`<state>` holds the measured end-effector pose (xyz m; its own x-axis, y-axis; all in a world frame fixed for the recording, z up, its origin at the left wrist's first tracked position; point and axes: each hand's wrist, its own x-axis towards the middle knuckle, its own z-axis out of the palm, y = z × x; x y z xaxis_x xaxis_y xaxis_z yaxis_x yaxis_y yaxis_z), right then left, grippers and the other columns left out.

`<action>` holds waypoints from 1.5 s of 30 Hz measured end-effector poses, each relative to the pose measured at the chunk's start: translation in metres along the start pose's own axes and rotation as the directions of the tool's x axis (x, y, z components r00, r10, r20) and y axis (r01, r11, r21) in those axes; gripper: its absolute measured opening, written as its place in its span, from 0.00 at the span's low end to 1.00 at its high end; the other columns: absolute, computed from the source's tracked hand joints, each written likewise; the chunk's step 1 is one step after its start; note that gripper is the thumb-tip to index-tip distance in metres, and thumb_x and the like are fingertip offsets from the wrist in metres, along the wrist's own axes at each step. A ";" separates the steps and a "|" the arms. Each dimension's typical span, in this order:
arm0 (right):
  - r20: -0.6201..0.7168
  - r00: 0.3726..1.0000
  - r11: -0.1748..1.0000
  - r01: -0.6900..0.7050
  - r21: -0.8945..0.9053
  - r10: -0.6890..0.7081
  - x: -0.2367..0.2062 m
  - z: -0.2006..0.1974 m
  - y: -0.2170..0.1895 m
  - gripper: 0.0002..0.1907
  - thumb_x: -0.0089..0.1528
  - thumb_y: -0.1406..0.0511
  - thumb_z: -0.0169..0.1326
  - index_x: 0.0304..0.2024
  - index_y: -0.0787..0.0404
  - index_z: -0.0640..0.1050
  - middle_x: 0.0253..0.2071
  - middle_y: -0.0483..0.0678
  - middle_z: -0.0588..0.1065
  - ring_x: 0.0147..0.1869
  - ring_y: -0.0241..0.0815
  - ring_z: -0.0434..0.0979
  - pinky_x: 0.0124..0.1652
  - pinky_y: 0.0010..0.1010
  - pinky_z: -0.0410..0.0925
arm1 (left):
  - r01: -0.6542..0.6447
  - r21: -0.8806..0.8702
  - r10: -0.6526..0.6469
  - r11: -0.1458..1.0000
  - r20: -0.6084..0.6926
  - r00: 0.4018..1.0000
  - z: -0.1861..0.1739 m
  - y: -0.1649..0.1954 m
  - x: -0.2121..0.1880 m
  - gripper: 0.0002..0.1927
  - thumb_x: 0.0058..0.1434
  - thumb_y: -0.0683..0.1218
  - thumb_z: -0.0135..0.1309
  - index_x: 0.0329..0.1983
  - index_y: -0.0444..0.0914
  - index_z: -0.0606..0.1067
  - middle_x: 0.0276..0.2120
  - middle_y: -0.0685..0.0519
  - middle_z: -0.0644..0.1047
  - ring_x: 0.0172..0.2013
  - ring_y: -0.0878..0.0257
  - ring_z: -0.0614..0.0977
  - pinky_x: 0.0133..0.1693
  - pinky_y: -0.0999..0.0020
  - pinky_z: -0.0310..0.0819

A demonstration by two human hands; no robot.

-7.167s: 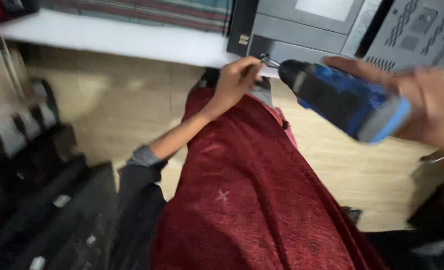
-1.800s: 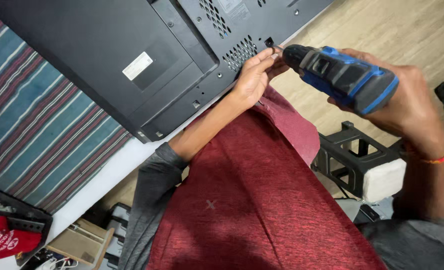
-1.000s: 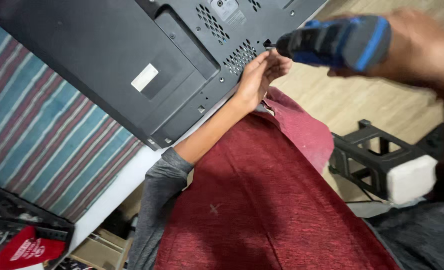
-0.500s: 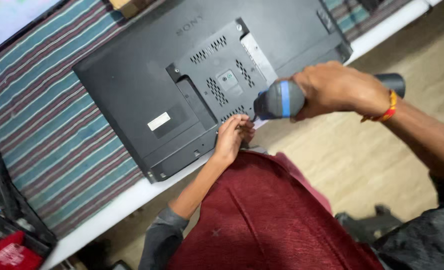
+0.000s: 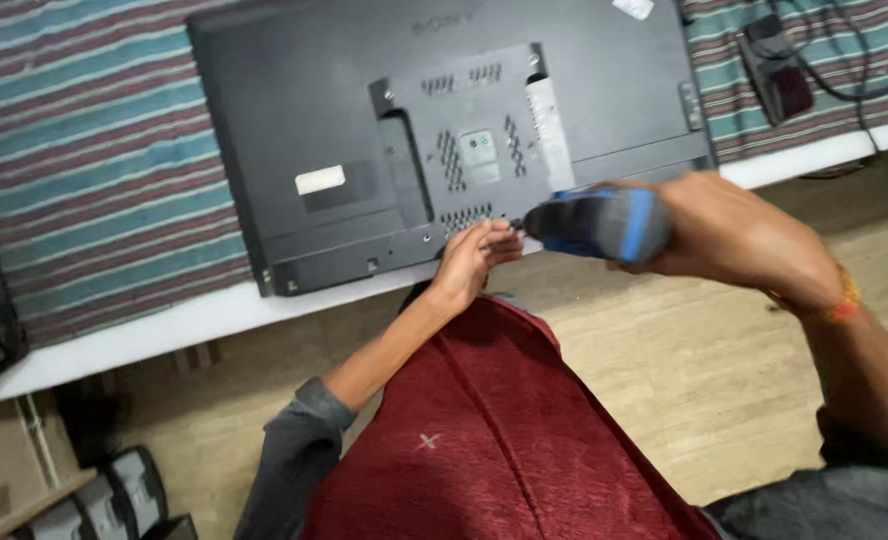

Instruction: The person uses a cordless drill to remove screws from the back panel of a Sony television lying face-down on a workbench, then lifts off the back cover to expose the internal mainboard and wiring. They handle the board and cables, open a drawer of tools, and finally pick up a red multimeter with test leads.

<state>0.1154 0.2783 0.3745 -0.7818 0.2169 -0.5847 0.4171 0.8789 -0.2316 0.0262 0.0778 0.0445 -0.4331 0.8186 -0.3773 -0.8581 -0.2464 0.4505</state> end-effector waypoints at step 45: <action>-0.310 0.936 0.931 0.253 0.261 -0.167 -0.074 0.035 0.221 0.38 0.53 0.56 0.72 0.64 0.59 0.78 0.42 0.54 0.82 0.47 0.43 0.84 0.44 0.36 0.74 | -0.176 0.030 0.179 0.984 -0.099 0.979 0.147 -0.153 0.070 0.13 0.74 0.45 0.46 0.51 0.31 0.75 0.41 0.47 0.81 0.41 0.58 0.84 0.47 0.59 0.82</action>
<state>0.2818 0.4421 0.3397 -0.9452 0.1876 -0.2674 0.3117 0.7625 -0.5669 0.1676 0.2493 0.0677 -0.6045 0.7061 -0.3688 -0.7594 -0.3711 0.5344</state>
